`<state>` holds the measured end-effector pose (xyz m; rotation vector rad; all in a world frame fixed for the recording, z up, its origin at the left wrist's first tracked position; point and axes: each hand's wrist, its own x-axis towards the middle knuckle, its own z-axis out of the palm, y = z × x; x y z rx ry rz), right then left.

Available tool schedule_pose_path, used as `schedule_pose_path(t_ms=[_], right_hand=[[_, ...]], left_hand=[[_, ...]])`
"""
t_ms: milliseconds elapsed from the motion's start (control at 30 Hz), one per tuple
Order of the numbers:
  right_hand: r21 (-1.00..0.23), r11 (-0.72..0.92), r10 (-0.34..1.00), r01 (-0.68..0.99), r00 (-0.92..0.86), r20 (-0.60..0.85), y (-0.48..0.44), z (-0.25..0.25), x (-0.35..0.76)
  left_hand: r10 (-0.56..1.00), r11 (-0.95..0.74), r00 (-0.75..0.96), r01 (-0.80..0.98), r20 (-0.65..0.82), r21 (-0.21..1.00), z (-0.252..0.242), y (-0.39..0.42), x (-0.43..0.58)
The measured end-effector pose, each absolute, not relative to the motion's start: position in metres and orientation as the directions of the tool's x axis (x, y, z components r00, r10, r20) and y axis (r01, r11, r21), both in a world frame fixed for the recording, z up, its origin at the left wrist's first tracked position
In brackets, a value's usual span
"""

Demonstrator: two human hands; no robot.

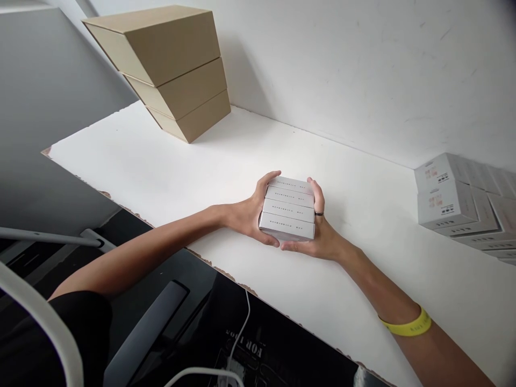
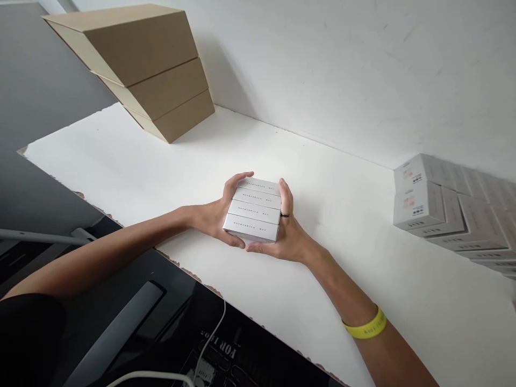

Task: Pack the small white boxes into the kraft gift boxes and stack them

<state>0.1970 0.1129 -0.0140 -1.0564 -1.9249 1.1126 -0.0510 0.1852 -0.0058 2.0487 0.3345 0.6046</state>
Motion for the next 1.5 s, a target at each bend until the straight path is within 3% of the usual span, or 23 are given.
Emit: schedule_pose_path(t_ms=[133, 467, 700, 800, 967, 1100, 1267, 1500], right_hand=[[-0.918, 0.329, 0.852, 0.221, -0.488, 0.188, 0.114, -0.014, 0.197], [-0.927, 0.301, 0.859, 0.225, -0.485, 0.162, 0.112, -0.017, 0.202], [-0.856, 0.359, 0.884, 0.371, -0.429, 0.185, 0.107, -0.018, 0.218], [-0.84, 0.354, 0.908, 0.411, -0.364, 0.205, 0.095, -0.015, 0.235], [-0.829, 0.422, 0.899, 0.367, -0.29, 0.329, 0.069, -0.001, 0.262], [-0.823, 0.447, 0.89, 0.352, -0.264, 0.371, 0.05, 0.012, 0.272], [-0.815, 0.427, 0.903, 0.392, -0.241, 0.357, 0.019, 0.02, 0.284], [-0.794, 0.349, 0.937, 0.497, -0.163, 0.31, -0.027, 0.018, 0.309]], left_hand=[[0.48, -0.534, 0.828, 0.015, 0.289, 0.845, -0.004, 0.183, -0.05], [0.529, -0.611, 0.754, 0.02, 0.389, 0.791, -0.007, 0.177, -0.052], [0.605, -0.64, 0.697, 0.138, 0.385, 0.756, 0.006, 0.182, -0.07], [0.67, -0.695, 0.614, 0.321, 0.417, 0.643, 0.013, 0.202, -0.095], [0.696, -0.643, 0.378, 0.706, 0.61, 0.296, 0.022, 0.244, -0.134], [0.668, -0.574, 0.402, 0.814, 0.625, 0.09, 0.023, 0.257, -0.143], [0.641, -0.615, 0.505, 0.788, 0.578, -0.006, 0.014, 0.242, -0.135], [0.617, -0.674, 0.509, 0.736, 0.6, 0.069, 0.009, 0.227, -0.135]])
